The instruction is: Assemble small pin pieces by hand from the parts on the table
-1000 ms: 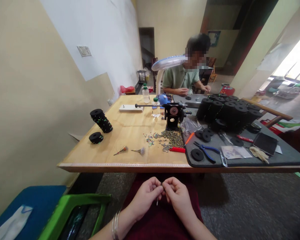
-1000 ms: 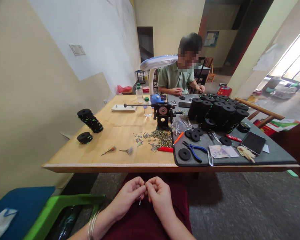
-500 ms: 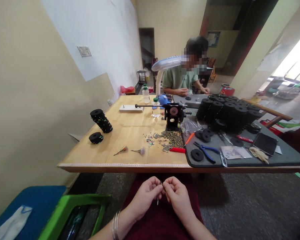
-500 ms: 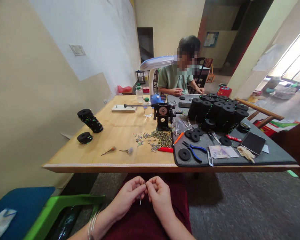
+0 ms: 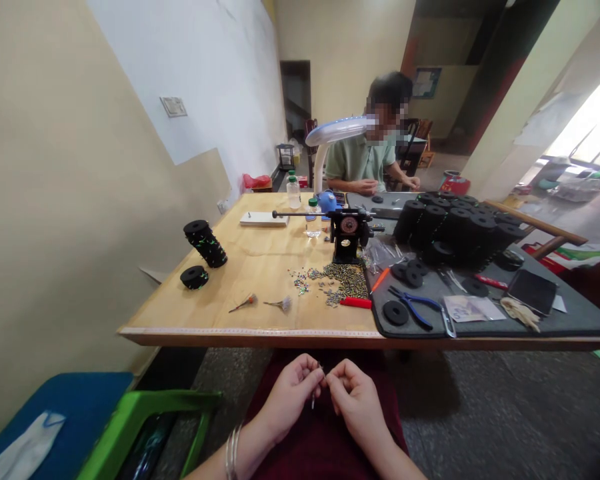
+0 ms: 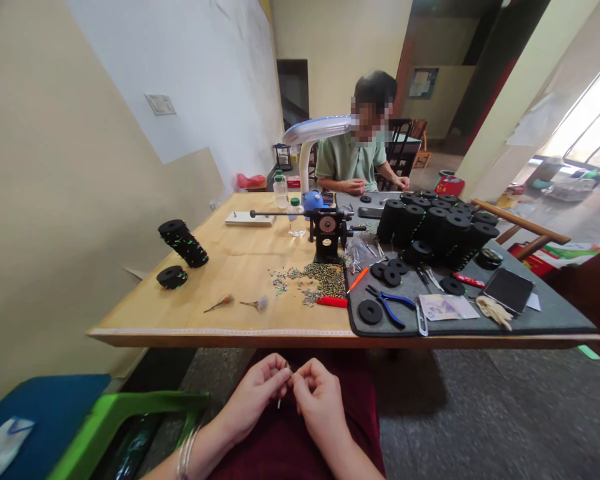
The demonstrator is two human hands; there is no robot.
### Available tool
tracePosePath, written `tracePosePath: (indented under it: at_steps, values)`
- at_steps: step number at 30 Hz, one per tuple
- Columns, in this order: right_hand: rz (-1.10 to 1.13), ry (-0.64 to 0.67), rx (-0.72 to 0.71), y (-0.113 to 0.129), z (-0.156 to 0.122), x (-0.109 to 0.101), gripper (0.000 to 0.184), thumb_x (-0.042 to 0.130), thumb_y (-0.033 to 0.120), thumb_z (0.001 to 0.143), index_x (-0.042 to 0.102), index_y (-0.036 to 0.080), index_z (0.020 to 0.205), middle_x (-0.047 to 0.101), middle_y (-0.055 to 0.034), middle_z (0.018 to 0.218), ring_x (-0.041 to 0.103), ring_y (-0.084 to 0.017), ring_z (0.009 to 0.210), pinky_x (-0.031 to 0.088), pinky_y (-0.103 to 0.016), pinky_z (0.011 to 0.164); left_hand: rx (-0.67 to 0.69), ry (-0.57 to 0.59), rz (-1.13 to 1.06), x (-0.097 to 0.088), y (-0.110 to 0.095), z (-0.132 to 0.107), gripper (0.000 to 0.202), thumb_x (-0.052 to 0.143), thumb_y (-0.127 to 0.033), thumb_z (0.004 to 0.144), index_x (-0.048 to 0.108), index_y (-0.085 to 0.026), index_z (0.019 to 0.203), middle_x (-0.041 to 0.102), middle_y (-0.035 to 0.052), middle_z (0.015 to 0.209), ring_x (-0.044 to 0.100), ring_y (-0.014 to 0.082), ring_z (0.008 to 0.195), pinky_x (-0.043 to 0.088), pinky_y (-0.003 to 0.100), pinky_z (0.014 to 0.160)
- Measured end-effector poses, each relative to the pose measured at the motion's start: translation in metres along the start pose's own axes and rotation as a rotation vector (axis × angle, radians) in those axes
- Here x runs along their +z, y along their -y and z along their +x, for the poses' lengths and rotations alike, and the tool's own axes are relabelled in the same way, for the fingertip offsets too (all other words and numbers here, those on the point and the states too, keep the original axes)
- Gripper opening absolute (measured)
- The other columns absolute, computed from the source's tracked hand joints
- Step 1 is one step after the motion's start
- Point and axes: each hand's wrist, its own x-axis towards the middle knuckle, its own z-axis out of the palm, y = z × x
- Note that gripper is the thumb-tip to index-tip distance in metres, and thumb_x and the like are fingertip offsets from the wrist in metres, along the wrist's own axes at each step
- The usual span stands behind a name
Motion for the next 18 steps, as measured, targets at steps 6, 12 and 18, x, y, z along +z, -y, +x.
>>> tracePosePath:
  at_steps: [6,12,18]
  values:
    - [-0.007,0.008,0.031,0.0007,0.001,0.001,0.027,0.06,0.038,0.078,0.047,0.02,0.062,0.045,0.0087,0.039,0.036,-0.007,0.035,0.026,-0.019,0.04,0.05,-0.029,0.075,-0.0005,0.0016,0.0007,0.035,0.07,-0.047,0.074,0.049,-0.019,0.069,0.052,-0.005,0.057,0.045,0.0094,0.05,0.035,0.021,0.049]
    - [0.01,0.016,0.057,-0.0005,0.0012,0.0028,0.024,0.059,0.032,0.078,0.046,0.02,0.062,0.045,0.009,0.039,0.035,-0.006,0.034,0.025,-0.018,0.04,0.106,-0.038,0.151,-0.0017,0.0033,0.0002,0.031,0.067,-0.042,0.078,0.048,-0.019,0.069,0.049,-0.0052,0.058,0.044,0.0099,0.051,0.035,0.022,0.05]
    - [0.022,-0.024,0.014,-0.0016,0.0022,0.0006,0.026,0.061,0.035,0.08,0.049,0.019,0.063,0.046,0.0077,0.041,0.038,-0.007,0.037,0.026,-0.019,0.041,0.124,-0.024,0.175,-0.003,0.0051,0.0,0.027,0.064,-0.039,0.08,0.049,-0.019,0.07,0.052,-0.0043,0.06,0.045,0.0106,0.053,0.036,0.023,0.051]
